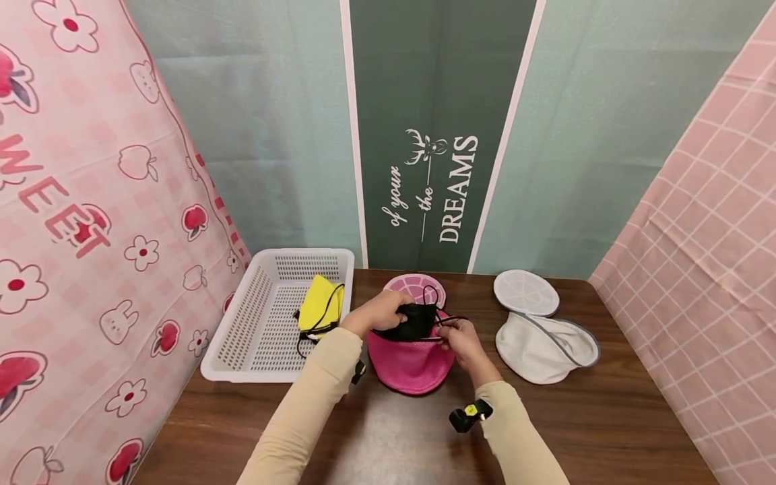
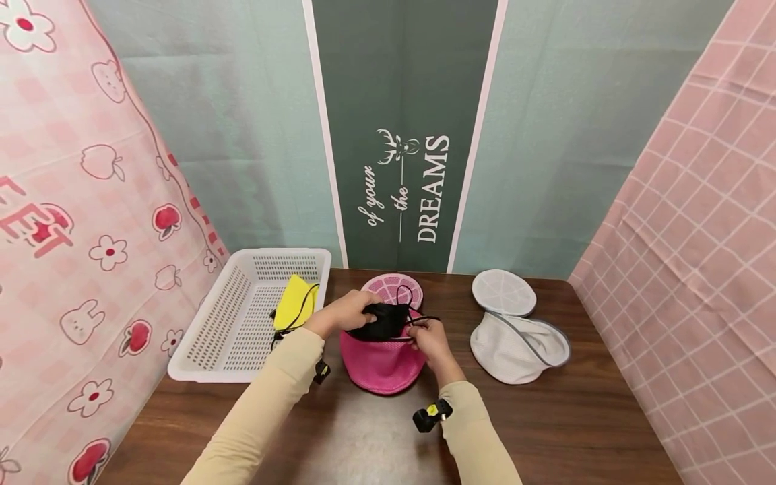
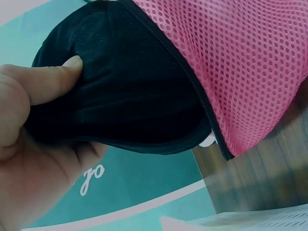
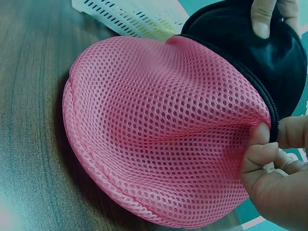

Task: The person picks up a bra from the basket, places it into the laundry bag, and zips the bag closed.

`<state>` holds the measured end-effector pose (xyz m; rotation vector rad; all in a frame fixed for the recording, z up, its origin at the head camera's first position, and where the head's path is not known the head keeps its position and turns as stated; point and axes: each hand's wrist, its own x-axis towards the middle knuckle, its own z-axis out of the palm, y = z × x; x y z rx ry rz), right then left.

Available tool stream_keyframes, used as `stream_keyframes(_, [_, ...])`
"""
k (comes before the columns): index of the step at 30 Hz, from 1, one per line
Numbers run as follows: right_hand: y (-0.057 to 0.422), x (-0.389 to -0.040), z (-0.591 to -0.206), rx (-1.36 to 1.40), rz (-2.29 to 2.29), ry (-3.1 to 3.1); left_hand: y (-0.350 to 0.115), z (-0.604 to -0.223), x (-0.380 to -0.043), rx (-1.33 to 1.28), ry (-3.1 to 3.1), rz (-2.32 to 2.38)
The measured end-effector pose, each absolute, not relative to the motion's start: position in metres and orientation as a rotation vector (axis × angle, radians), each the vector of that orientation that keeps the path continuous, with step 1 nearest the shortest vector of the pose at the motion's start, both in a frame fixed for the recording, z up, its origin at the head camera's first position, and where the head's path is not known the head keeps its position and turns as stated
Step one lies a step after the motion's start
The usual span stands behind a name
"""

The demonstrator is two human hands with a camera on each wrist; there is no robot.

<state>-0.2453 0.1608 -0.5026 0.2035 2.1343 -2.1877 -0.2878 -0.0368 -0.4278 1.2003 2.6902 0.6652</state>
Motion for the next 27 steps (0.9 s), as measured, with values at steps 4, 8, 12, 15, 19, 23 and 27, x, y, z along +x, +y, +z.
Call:
stream_keyframes(4, [0.162, -0.245, -0.503, 0.218, -2.214, 2.121, -0.030, -0.434, -0.284, 1.218, 2.694, 0.588])
stream_keyframes(8, [0.162, -0.245, -0.502, 0.214, -2.231, 2.112, -0.022, -0.440, -0.281, 1.235, 2.721, 0.505])
stream_keyframes(12, [0.164, -0.244, -0.500, 0.202, -2.249, 2.097, -0.013, -0.445, -0.277, 1.164, 2.776, 0.458])
stream_keyframes(15, [0.164, -0.243, -0.498, 0.188, -2.257, 2.084, -0.006, -0.447, -0.275, 1.088, 2.836, 0.434])
stream_keyframes(19, [0.165, -0.242, -0.497, 0.184, -2.257, 2.069, 0.002, -0.451, -0.273, 1.092, 2.910, 0.360])
stream_keyframes(23, [0.165, -0.242, -0.498, 0.204, -2.258, 2.058, 0.008, -0.458, -0.272, 1.078, 2.928, 0.352])
stream_keyframes(27, [0.166, -0.242, -0.498, 0.218, -2.258, 2.056, 0.015, -0.468, -0.272, 1.030, 2.912, 0.412])
